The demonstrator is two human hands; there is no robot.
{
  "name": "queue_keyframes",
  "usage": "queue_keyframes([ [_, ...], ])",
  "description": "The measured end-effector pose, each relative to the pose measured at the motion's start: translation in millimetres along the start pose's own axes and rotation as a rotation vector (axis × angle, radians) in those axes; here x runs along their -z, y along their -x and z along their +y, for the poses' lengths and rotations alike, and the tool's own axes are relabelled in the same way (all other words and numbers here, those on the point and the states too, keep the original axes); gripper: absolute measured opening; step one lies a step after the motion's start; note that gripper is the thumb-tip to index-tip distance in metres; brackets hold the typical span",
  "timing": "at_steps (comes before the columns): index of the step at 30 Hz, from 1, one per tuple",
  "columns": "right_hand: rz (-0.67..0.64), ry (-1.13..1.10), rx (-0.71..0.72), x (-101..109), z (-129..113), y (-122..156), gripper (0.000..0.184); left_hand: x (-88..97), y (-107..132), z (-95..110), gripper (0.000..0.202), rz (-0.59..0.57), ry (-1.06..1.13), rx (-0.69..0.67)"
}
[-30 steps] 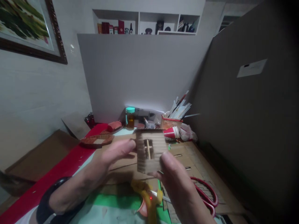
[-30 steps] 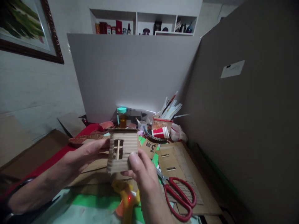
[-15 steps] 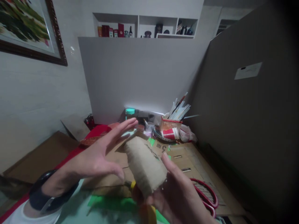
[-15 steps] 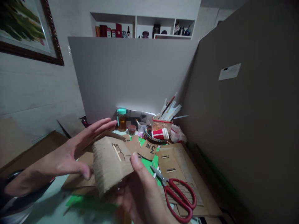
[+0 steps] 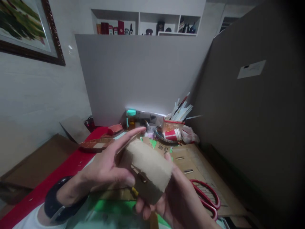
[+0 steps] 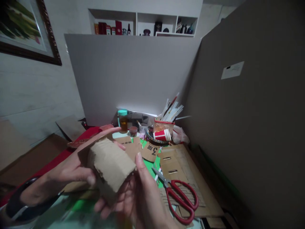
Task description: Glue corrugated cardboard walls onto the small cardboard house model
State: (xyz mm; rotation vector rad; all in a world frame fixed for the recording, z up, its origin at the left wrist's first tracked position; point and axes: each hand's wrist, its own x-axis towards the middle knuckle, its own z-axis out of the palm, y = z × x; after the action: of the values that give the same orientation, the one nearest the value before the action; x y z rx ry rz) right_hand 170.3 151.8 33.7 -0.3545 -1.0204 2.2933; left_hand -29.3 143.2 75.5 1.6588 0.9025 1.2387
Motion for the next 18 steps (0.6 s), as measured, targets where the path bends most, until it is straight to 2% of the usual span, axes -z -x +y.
queue_keyframes([
  [3, 0.182, 0.144, 0.135, 4, -3, -2, 0.055, -6.1, 0, 3, 0.079, 0.099, 0.077, 0.06],
  [6, 0.385, 0.222, 0.216, 9, -9, -2, 0.05, -9.0, 0, 6, 0.069, 0.158, 0.141, 0.126],
  [9, 0.523, 0.452, 0.408, 9, -15, 2, 0.044, -7.7, -3, 7, 0.068, 0.176, 0.199, 0.154],
  [12, 0.595, 0.709, 0.532, 3, -21, 8, 0.031, -8.4, -6, 9, 0.062, 0.125, 0.253, 0.24],
  [16, 0.585, 0.811, 0.621, 0, -25, 10, 0.016, -14.0, -3, 13, 0.043, 0.117, 0.289, 0.277],
  [18, 0.581, 0.842, 0.661, 1, -26, 9, 0.013, -15.4, 0, 13, 0.041, 0.125, 0.301, 0.303],
])
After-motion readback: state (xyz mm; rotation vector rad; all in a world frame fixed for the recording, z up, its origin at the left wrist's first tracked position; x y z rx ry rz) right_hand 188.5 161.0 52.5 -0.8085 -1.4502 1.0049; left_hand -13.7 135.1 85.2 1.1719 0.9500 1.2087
